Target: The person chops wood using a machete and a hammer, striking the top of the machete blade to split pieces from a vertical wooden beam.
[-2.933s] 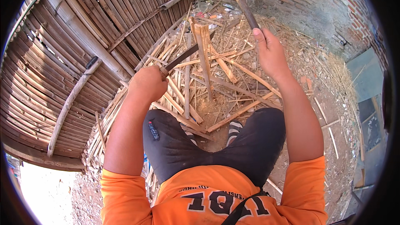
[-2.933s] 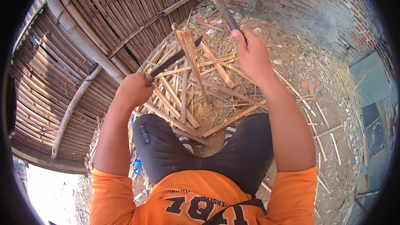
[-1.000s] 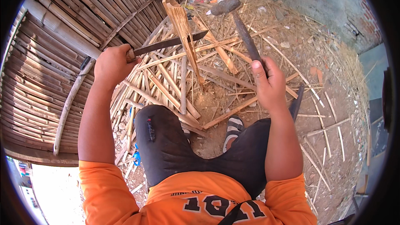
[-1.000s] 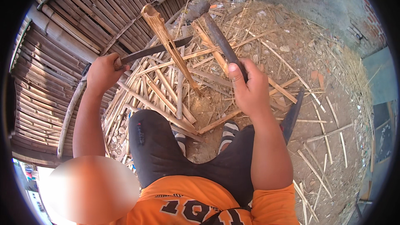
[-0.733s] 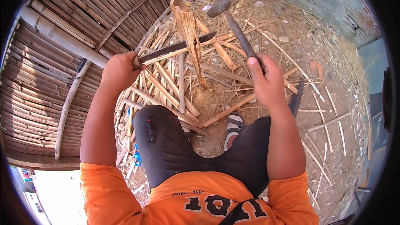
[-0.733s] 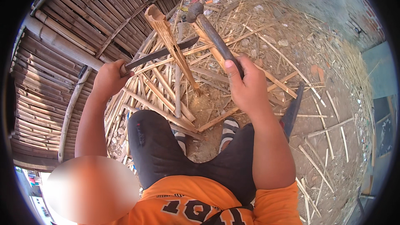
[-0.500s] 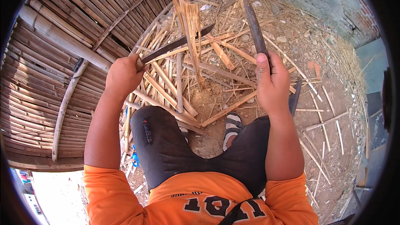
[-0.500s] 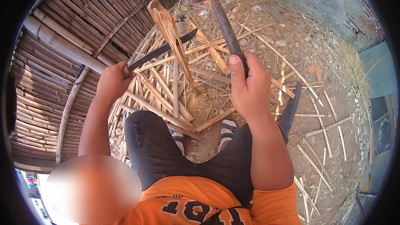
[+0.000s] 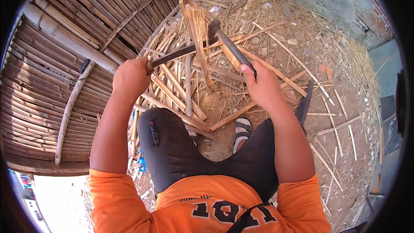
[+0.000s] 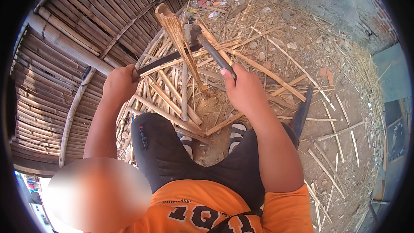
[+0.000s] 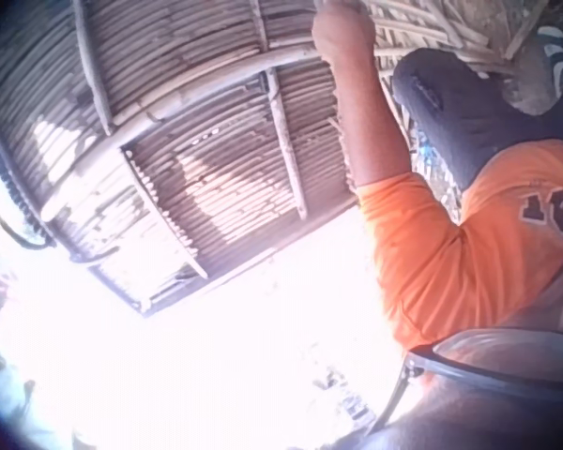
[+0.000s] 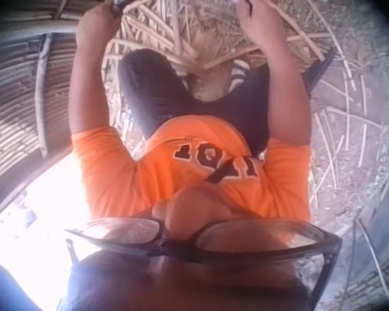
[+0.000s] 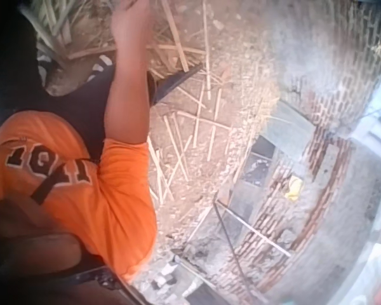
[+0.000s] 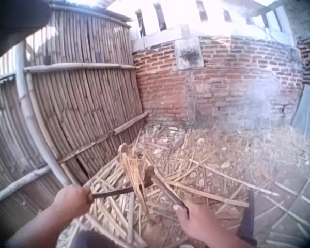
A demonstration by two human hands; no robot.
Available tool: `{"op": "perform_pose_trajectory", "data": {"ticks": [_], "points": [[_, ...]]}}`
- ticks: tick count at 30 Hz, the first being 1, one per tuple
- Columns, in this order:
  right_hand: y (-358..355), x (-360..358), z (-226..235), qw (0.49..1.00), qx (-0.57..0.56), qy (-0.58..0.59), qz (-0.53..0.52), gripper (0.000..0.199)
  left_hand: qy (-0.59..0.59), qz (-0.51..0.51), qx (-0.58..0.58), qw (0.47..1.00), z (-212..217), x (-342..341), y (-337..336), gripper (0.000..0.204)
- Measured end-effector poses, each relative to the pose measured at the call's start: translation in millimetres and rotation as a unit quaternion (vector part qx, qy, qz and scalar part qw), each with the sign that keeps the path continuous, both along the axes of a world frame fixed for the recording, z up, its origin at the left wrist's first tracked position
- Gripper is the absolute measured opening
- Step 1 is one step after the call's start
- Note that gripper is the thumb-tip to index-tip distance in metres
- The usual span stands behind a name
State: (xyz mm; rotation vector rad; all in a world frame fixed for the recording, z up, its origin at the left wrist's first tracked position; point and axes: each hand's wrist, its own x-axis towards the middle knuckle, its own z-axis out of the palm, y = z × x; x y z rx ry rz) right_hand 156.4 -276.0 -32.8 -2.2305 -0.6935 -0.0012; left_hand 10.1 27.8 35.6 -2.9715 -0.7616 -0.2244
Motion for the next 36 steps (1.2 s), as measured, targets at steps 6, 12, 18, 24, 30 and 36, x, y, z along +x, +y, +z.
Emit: {"op": "perform_pose_trajectory", "data": {"ticks": [6, 12, 18, 24, 30, 36], "points": [[-2, -12, 23, 0.985, 0.166, -0.009, -0.041, 0.041, 0.005, 0.018, -0.027, 0.999, -10, -13, -1, 0.024], [8, 1, -24, 1.000, 0.013, -0.009, 0.009, 0.039, 0.007, 0.024, -0.032, 0.999, -14, -13, -6, 0.024], [10, -12, 9, 0.986, 0.164, -0.005, -0.037, 0.044, 0.033, 0.054, -0.006, 0.998, -21, -18, -4, 0.015], [16, 1, -28, 0.999, 0.026, -0.026, -0.005, 0.041, 0.042, 0.060, -0.010, 0.997, -19, -13, -8, 0.019], [19, -7, -5, 0.987, 0.155, -0.043, -0.028, 0.040, 0.032, 0.063, -0.027, 0.997, -30, -14, 2, 0.017], [23, 4, -40, 0.999, 0.048, -0.012, 0.000, 0.041, 0.042, 0.062, -0.050, 0.996, -30, -9, -5, 0.018]]}}
